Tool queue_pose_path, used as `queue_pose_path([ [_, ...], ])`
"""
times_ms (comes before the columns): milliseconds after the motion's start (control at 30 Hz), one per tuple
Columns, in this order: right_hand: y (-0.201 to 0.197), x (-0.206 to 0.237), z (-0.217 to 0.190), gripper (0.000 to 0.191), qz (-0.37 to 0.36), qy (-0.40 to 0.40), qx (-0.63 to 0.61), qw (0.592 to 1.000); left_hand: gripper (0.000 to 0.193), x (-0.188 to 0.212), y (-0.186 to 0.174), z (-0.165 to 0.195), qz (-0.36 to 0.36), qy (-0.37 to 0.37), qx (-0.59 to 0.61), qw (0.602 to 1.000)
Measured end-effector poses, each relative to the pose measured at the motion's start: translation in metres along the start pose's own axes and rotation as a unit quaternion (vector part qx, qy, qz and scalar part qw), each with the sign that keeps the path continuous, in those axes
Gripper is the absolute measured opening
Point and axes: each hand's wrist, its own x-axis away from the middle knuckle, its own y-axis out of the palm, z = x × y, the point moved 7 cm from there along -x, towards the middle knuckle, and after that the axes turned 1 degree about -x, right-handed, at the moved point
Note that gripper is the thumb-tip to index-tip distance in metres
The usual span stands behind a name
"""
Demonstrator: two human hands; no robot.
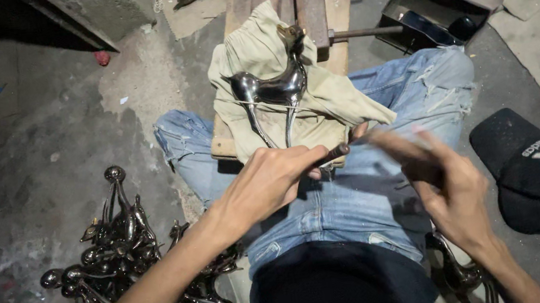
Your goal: The person sits cross-legged on the floor and repeatedly hammers a small metal deer-shaped decoration with a wooden mallet. They hold the piece in one hand and strike it with the other, occasionally rotating it to work different areas.
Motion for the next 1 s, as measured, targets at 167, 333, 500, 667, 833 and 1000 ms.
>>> queue_pose_path([
  [167, 0.001, -0.004, -0.021, 0.070, 0.009, -0.042, 0.039, 0.998, 0.044, 0.007, 0.008, 0.001, 0.021, 0.004, -0.037, 0.999],
  [333, -0.010, -0.006, -0.022, 0.074, 0.054, -0.039, -0.075, 0.995, 0.050, 0.015, 0.011, 0.006, 0.050, 0.016, -0.066, 0.996],
  [500, -0.015, -0.005, -0.030, 0.074, 0.076, -0.095, 0.017, 0.992, 0.038, 0.019, 0.012, 0.008, 0.063, 0.024, -0.086, 0.994],
  [667, -0.012, -0.006, -0.040, 0.067, 0.040, -0.114, 0.012, 0.993, 0.035, 0.025, 0.011, 0.013, 0.084, 0.042, -0.105, 0.990],
  [833, -0.024, -0.013, -0.029, 0.066, 0.097, 0.000, -0.098, 0.991, 0.033, 0.029, 0.010, 0.014, 0.094, 0.039, -0.113, 0.988],
  [1000, -0.018, -0.012, -0.061, 0.070, 0.076, -0.184, 0.195, 0.960, 0.036, 0.031, 0.009, 0.014, 0.100, 0.032, -0.110, 0.988],
])
